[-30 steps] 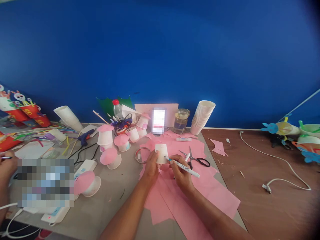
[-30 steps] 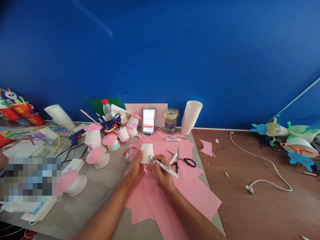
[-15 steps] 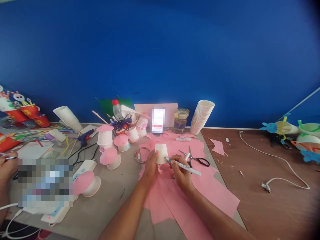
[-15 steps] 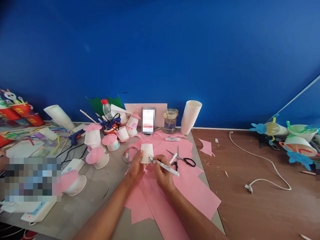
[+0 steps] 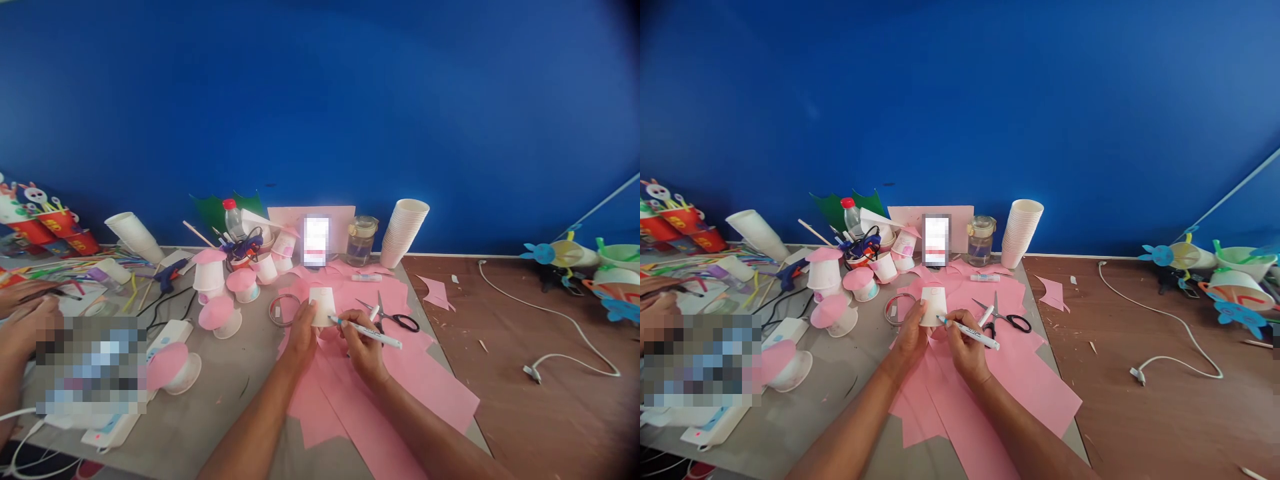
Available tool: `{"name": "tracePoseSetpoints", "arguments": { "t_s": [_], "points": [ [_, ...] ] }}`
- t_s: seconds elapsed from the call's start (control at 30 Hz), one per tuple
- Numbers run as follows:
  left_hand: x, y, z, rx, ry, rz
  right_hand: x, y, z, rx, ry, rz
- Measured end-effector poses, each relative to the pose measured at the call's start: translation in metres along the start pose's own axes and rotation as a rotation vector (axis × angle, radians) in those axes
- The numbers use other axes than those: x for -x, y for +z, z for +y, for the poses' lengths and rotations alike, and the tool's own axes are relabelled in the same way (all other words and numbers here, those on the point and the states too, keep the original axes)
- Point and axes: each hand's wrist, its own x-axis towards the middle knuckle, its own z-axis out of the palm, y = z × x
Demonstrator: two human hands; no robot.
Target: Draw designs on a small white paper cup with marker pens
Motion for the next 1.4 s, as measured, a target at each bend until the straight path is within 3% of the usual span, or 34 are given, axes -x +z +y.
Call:
{"name": "tracePoseSetpoints", "arguments": {
  "t_s": [1.4],
  "points": [
    [-0.0018, 0.0002, -0.0006, 0.078, -0.045, 0.028, -0.0012, 0.0003, 0.0001, 0.007, 0.012, 0.030]
  ]
}}
